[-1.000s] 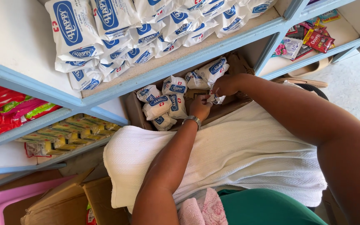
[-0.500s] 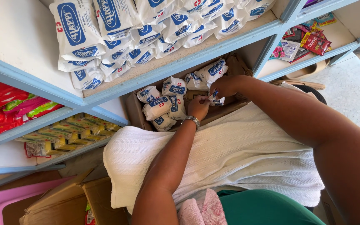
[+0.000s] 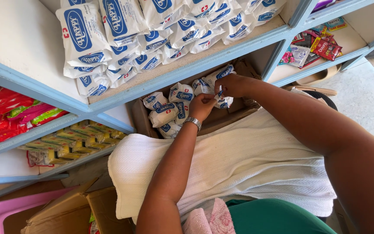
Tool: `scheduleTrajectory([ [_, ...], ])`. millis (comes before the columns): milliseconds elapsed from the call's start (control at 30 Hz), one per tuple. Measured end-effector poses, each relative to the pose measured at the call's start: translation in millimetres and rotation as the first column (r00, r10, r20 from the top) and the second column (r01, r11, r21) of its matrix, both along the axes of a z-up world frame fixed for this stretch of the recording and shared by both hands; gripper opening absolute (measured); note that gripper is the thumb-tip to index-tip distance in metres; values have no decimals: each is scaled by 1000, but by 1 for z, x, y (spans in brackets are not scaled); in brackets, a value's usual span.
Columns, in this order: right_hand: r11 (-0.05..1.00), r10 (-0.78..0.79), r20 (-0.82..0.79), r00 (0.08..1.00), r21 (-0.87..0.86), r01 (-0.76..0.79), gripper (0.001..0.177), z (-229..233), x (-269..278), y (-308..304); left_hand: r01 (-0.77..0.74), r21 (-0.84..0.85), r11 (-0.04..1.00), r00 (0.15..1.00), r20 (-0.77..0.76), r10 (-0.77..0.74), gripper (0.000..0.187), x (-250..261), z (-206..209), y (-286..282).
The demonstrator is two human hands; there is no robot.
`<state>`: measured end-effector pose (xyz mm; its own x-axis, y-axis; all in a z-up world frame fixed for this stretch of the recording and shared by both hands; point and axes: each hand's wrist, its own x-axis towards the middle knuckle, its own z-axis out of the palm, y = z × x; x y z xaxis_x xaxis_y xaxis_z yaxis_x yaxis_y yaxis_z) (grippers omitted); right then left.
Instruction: The person takes small white packages from a cardboard box on their lap and places them onto a shelf. They arrange the packages in neat rows, filling the available space on the shelf.
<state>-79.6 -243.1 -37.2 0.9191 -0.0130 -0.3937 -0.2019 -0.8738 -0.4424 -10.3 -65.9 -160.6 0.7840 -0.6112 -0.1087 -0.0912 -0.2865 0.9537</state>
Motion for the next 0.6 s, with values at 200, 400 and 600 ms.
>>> scheduleTrajectory([
  [200,1000,15,71,997,-2,-15,22,7,-3,5,-30,62,998,998,63,27,27,-1,13,6],
  [400,999,-43,150,988,-15,46,25,12,-4,6,-117,60,991,977,184,104,20,-1,41,9],
  [600,1000,23,147,989,2,-24,30,12,-3,5,-193,-22,981,950,244,192,16,14,46,14],
])
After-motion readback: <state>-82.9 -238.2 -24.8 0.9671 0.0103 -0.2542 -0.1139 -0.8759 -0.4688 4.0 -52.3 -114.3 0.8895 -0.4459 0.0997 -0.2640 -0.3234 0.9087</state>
